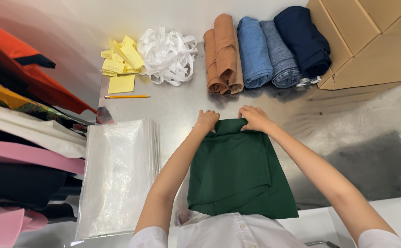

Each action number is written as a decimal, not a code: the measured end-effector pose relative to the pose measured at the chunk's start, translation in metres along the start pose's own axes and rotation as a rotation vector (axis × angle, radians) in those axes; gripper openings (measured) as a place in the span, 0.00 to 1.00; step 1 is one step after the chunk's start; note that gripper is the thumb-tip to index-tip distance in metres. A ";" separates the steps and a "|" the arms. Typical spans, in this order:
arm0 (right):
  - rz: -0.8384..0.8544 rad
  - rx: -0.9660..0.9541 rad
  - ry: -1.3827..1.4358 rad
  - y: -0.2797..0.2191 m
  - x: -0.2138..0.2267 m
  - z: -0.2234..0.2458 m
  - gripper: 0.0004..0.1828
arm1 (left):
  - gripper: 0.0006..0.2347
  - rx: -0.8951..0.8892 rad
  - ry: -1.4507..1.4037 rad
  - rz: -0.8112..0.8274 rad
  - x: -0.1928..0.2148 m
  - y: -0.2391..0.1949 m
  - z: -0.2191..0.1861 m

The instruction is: The person folds a green t-shirt, a pink t-shirt, a black t-shirt, and a pink top on a metal table. They retrieve each item from a nearby clothing rack, fold it neatly by hand, and place it into a stack of folded garments.

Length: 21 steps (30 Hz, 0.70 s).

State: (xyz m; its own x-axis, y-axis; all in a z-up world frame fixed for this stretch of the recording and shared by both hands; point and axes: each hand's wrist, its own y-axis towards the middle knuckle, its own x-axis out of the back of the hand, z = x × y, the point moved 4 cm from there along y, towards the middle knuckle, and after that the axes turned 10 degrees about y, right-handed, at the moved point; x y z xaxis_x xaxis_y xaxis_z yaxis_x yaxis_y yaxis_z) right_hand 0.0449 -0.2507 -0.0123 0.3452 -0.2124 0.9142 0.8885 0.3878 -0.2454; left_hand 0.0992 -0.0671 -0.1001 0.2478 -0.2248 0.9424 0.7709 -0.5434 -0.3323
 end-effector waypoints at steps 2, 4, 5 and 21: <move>-0.013 0.004 0.021 0.002 -0.003 -0.003 0.28 | 0.31 -0.005 -0.008 -0.022 -0.003 0.013 0.004; -0.023 0.009 0.044 -0.001 -0.002 0.000 0.29 | 0.30 -0.008 -0.017 -0.042 0.000 0.017 0.007; -0.035 0.010 0.088 -0.005 -0.001 0.004 0.30 | 0.26 -0.016 0.053 -0.134 0.008 0.013 0.006; -0.352 0.292 -0.143 -0.039 -0.041 0.013 0.29 | 0.18 0.000 0.016 -0.363 0.009 -0.106 -0.027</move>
State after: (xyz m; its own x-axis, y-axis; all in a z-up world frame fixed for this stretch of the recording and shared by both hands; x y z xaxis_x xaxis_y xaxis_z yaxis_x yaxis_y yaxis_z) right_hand -0.0082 -0.2456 -0.0363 -0.0251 -0.2587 0.9656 0.8146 0.5546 0.1698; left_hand 0.0036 -0.0332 -0.0571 -0.0517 -0.0300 0.9982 0.8070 -0.5900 0.0241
